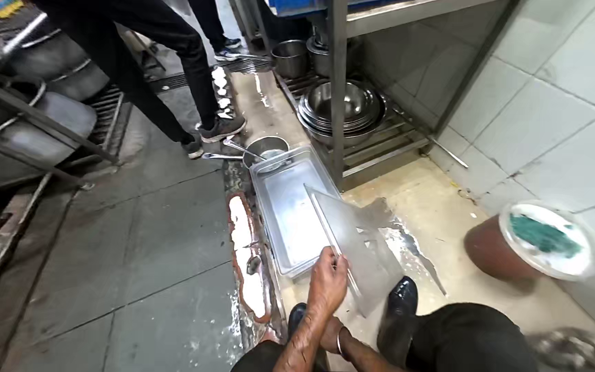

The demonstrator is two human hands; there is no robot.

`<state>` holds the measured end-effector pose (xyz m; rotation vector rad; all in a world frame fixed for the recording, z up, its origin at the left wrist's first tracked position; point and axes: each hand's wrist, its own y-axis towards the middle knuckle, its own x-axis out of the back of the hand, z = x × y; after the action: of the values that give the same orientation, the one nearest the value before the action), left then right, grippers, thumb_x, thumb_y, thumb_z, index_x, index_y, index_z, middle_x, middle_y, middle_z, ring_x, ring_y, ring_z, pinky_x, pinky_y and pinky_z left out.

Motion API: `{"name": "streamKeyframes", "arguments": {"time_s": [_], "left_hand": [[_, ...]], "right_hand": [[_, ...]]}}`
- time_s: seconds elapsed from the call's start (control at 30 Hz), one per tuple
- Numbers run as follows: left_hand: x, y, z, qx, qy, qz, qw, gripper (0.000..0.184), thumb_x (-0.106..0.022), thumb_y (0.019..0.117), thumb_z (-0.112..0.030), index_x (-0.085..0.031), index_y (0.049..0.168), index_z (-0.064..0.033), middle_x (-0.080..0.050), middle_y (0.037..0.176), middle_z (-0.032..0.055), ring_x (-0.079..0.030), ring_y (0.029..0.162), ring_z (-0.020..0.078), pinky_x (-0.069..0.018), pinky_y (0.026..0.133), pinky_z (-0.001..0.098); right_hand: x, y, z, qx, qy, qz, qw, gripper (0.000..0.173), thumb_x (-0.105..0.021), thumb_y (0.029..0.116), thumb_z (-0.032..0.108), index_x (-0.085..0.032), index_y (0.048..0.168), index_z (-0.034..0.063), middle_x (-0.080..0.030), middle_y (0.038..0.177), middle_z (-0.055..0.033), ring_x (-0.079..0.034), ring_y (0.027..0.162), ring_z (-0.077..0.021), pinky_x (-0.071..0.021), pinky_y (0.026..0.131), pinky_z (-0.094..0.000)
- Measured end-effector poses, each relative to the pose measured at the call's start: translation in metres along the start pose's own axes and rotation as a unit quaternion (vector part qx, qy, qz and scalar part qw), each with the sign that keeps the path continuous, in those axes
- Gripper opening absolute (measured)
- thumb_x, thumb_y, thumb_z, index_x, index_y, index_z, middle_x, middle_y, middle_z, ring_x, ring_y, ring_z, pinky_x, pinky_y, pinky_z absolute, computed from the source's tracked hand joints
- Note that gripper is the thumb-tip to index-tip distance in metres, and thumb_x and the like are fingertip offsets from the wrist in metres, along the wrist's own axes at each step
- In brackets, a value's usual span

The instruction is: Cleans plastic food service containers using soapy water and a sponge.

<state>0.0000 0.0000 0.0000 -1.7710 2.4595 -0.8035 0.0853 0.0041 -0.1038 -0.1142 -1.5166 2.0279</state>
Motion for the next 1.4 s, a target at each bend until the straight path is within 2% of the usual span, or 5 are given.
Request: {"name": "streamKeyframes", "arguments": {"time_s": [0.07,0.53,0.83,0.97,1.4], "left_hand": [[0.003,0.000,0.002,-0.006,0.042,0.003,0.999,0.023,-0.049,0.1078,-0.017,-0.059,0.120,0.0007,-0.073,0.092,0.0106,-0.073,0.075,0.0203,-0.0616,0.071,0.0388],[-0.004,-0.005,0.009,-0.038,-0.052,-0.002,0.998,0.026,-0.048,0.1066,-0.007,-0.054,0.129,0.0052,-0.060,0.085,0.0124,-0.060,0.063,0.0161,-0.0553,0.060,0.0330],[-0.002,0.004,0.011,-0.081,-0.092,0.024,0.992,0.023,-0.049,0.1041,-0.004,-0.054,0.125,0.0031,-0.059,0.076,0.0044,-0.061,0.057,0.0105,-0.0570,0.055,0.0276],[-0.007,0.010,0.013,-0.074,-0.094,0.033,0.992,0.022,-0.048,0.1038,-0.002,-0.053,0.125,0.0042,-0.059,0.072,0.0045,-0.061,0.054,0.0108,-0.0571,0.053,0.0278],[-0.019,0.022,0.012,-0.057,-0.035,0.027,0.997,0.024,-0.042,0.1024,-0.005,-0.050,0.125,0.0013,-0.054,0.070,-0.0054,-0.057,0.052,0.0065,-0.0553,0.052,0.0256]], "right_hand": [[-0.026,0.068,-0.051,0.203,0.093,-0.130,0.966,0.034,-0.055,0.1002,0.024,-0.068,0.111,-0.0056,-0.070,0.111,-0.0280,-0.068,0.106,-0.0426,-0.0536,0.090,-0.0619],[0.005,-0.130,-0.071,0.254,-0.095,-0.210,0.940,0.035,-0.063,0.1024,0.027,-0.066,0.132,0.0085,-0.070,0.121,-0.0198,-0.068,0.110,-0.0415,-0.0532,0.086,-0.0665],[0.014,-0.244,-0.177,0.386,0.068,-0.586,0.709,0.022,-0.062,0.1005,0.013,-0.075,0.111,-0.0010,-0.077,0.100,-0.0128,-0.075,0.091,-0.0220,-0.0608,0.087,-0.0426],[0.021,-0.262,-0.237,0.345,0.151,-0.667,0.643,0.019,-0.063,0.1000,0.012,-0.076,0.107,-0.0009,-0.077,0.095,-0.0085,-0.074,0.085,-0.0122,-0.0625,0.082,-0.0317],[0.042,-0.150,-0.400,0.049,0.487,-0.571,0.659,0.016,-0.061,0.1027,0.011,-0.070,0.107,-0.0024,-0.074,0.094,-0.0127,-0.071,0.077,-0.0190,-0.0605,0.076,-0.0372]]}}
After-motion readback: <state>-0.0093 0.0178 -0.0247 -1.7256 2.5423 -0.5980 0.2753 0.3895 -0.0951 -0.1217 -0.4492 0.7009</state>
